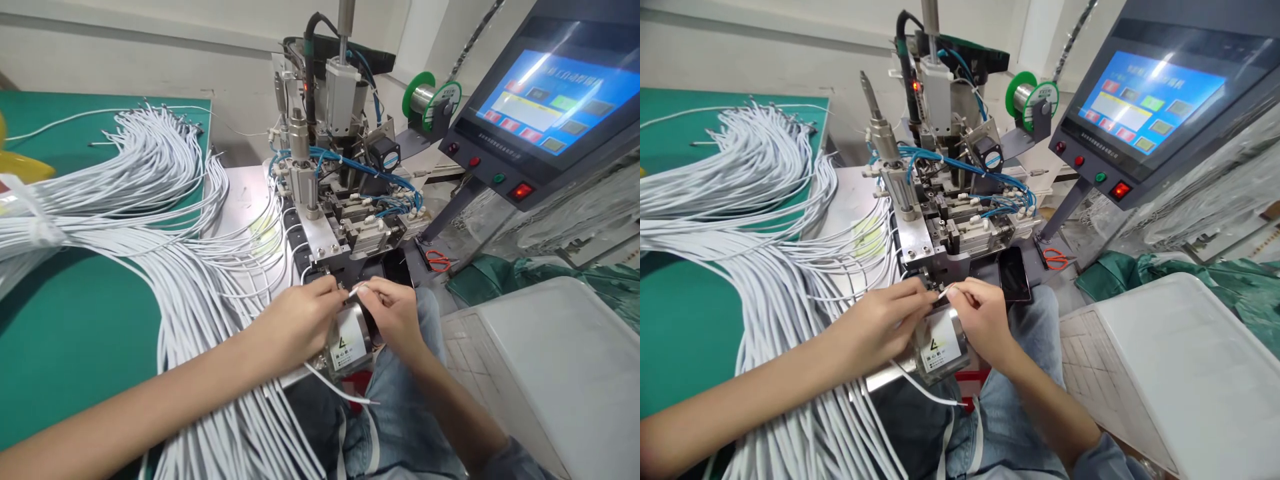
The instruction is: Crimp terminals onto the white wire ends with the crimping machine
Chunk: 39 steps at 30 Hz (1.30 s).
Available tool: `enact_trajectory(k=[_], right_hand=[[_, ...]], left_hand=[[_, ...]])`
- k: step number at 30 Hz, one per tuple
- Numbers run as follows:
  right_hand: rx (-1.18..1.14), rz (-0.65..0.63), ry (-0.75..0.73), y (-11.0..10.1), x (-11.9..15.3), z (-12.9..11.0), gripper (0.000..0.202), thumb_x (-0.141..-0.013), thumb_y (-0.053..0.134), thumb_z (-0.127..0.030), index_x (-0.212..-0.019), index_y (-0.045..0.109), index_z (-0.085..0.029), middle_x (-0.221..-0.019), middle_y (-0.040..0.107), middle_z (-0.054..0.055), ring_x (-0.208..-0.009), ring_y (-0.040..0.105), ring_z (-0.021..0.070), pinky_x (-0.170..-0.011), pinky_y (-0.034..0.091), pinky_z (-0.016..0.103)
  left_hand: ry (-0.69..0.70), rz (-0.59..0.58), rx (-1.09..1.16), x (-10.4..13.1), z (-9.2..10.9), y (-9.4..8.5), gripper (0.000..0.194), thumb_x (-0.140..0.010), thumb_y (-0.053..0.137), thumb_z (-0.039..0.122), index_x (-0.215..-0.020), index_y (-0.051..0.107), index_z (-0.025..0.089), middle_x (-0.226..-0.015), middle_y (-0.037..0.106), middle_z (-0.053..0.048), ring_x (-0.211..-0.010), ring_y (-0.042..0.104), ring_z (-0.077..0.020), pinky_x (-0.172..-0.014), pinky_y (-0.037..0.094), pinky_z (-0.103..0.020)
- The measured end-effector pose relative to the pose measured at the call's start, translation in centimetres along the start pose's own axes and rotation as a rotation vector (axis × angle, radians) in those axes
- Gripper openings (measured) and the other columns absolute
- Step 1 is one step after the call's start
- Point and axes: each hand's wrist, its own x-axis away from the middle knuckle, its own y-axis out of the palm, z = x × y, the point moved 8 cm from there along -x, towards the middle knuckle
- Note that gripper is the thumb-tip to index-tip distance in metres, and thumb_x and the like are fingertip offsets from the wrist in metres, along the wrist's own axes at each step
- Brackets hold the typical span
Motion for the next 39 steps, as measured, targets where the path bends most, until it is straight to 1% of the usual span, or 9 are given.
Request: enact_trajectory(k=[3,5,10,14,19,27,30,35,39], right_hand=[[-0.064,-0.037,0.098,0.4,-1.2,2.7,0.020,-0.079,0.052,-0.029,-0.075,0.067,-0.016,-0.070,0.063,0.003,-0.066,0.057,0.0149,-0.060,0.044,0.026],[-0.103,-0.054,0.150,0.8,-1.9,4.1,0.019,-0.076,0.054,-0.030,-0.077,0.066,-0.015,-0.067,0.062,0.002,-0.060,0.055,0.0133,-0.056,0.044,0.025],[-0.137,-0.101,0.209,2.1,-2.6,5.4,0.019,-0.073,0.057,-0.033,-0.067,0.060,-0.016,-0.057,0.055,-0.001,-0.051,0.047,0.0103,-0.049,0.039,0.023],[-0.169,-0.155,0.254,2.9,-2.7,5.7,0.020,-0.071,0.059,-0.034,-0.061,0.055,-0.017,-0.054,0.052,-0.002,-0.050,0.047,0.0099,-0.049,0.039,0.023],[-0.191,-0.242,0.286,3.4,-2.7,6.0,0.021,-0.072,0.056,-0.034,-0.061,0.052,-0.017,-0.055,0.051,-0.003,-0.049,0.046,0.0088,-0.049,0.037,0.022],[-0.103,-0.321,0.191,4.0,-2.7,5.7,0.026,-0.085,0.044,-0.033,-0.063,0.042,-0.019,-0.055,0.039,-0.006,-0.050,0.035,0.0084,-0.048,0.029,0.021],[-0.052,-0.278,0.116,3.8,-2.8,5.5,0.027,-0.086,0.043,-0.033,-0.063,0.039,-0.020,-0.058,0.035,-0.006,-0.053,0.032,0.0090,-0.049,0.028,0.022],[-0.091,-0.288,0.120,4.3,-2.7,6.1,0.027,-0.086,0.042,-0.033,-0.062,0.038,-0.020,-0.055,0.031,-0.006,-0.051,0.028,0.0090,-0.048,0.025,0.022],[-0.110,-0.293,0.136,4.4,-3.0,6.5,0.027,-0.085,0.042,-0.032,-0.062,0.038,-0.020,-0.055,0.029,-0.007,-0.050,0.026,0.0086,-0.047,0.023,0.022]], left_hand=[[-0.147,-0.143,-0.177,0.0,-2.2,1.1,0.028,-0.086,0.037,0.012,-0.087,0.064,0.012,-0.080,0.054,-0.005,-0.055,0.052,-0.0094,-0.050,0.041,-0.021],[-0.192,-0.207,-0.232,0.1,-3.0,1.7,0.029,-0.085,0.037,0.011,-0.088,0.065,0.013,-0.081,0.054,-0.005,-0.053,0.052,-0.0096,-0.051,0.042,-0.022],[-0.206,-0.305,-0.316,-0.1,-2.9,2.1,0.028,-0.081,0.039,0.009,-0.087,0.066,0.014,-0.081,0.056,-0.006,-0.050,0.053,-0.0118,-0.047,0.042,-0.024],[-0.213,-0.323,-0.358,-0.1,-2.7,1.9,0.029,-0.078,0.041,0.008,-0.092,0.066,0.015,-0.078,0.057,-0.005,-0.049,0.053,-0.0119,-0.047,0.043,-0.024],[-0.180,-0.284,-0.372,0.1,-2.8,2.0,0.043,-0.075,0.041,0.006,-0.110,0.061,0.020,-0.082,0.058,-0.004,-0.049,0.054,-0.0113,-0.047,0.042,-0.023],[-0.109,-0.290,-0.402,0.3,-2.8,2.4,0.038,-0.074,0.043,0.007,-0.107,0.060,0.018,-0.085,0.054,-0.005,-0.054,0.054,-0.0128,-0.048,0.041,-0.025],[-0.110,-0.296,-0.401,0.2,-2.6,2.1,0.033,-0.073,0.045,0.005,-0.099,0.062,0.016,-0.082,0.055,-0.005,-0.056,0.053,-0.0147,-0.048,0.040,-0.026],[-0.228,-0.355,-0.418,0.3,-2.7,0.9,0.020,-0.071,0.050,-0.001,-0.062,0.061,0.014,-0.068,0.057,-0.006,-0.068,0.054,-0.0207,-0.048,0.036,-0.027],[-0.285,-0.431,-0.485,0.3,-2.7,0.5,0.020,-0.070,0.051,0.000,-0.064,0.063,0.015,-0.074,0.059,-0.007,-0.068,0.055,-0.0205,-0.043,0.027,-0.026]])
